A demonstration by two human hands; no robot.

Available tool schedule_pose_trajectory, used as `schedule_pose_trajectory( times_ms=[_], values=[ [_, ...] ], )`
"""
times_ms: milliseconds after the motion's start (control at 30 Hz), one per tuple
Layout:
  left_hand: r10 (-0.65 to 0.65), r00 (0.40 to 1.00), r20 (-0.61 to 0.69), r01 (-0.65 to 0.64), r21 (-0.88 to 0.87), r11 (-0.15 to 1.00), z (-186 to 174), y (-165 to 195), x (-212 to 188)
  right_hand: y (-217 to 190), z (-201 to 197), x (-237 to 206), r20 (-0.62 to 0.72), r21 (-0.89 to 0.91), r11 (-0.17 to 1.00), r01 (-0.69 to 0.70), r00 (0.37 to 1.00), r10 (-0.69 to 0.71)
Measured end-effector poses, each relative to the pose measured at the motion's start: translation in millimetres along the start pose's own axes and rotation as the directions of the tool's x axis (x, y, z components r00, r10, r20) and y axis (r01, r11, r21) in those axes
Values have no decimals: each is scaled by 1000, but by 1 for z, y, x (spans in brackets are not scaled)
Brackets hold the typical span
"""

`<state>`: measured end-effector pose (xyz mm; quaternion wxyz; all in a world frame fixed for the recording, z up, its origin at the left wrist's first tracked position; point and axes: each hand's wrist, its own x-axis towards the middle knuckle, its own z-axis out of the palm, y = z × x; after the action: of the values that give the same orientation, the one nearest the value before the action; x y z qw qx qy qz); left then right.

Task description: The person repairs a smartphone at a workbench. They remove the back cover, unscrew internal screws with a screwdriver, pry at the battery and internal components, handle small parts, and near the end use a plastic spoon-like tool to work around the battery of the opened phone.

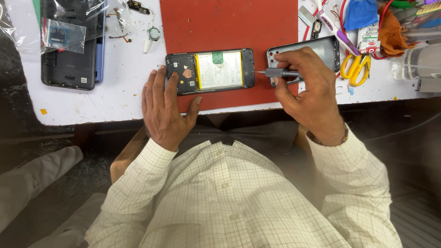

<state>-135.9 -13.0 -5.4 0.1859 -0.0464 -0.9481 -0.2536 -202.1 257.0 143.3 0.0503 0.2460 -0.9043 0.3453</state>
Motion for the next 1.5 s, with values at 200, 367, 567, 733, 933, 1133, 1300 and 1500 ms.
schedule_pose_trajectory(
  times_ms=[200,367,567,733,933,1133,1300,1500],
  values=[
    [5,1000,-4,-5,-2,1000,1,-1,0,-15,-16,30,291,-105,989,100,954,-66],
    [9,1000,-24,-10,-8,1000,2,0,1,-22,-14,48,282,-321,945,-66,946,161],
    [22,998,-64,-24,-45,999,-3,4,5,-27,-19,54,319,-232,952,200,940,-120],
    [42,994,-105,-48,-60,997,-12,19,8,-29,-17,57,345,-307,951,46,936,66],
    [64,998,-13,-65,-315,947,-13,47,23,-25,-18,47,330,-324,943,72,943,41],
    [107,993,48,-74,-448,891,-4,69,52,-24,-22,33,335,-175,976,133,940,-68],
    [185,974,129,-103,-474,874,11,75,78,-26,-24,24,293,-139,989,47,956,-4],
    [304,934,186,-222,-365,904,34,81,100,-21,-31,16,192,-106,992,74,980,-52]
  ],
)
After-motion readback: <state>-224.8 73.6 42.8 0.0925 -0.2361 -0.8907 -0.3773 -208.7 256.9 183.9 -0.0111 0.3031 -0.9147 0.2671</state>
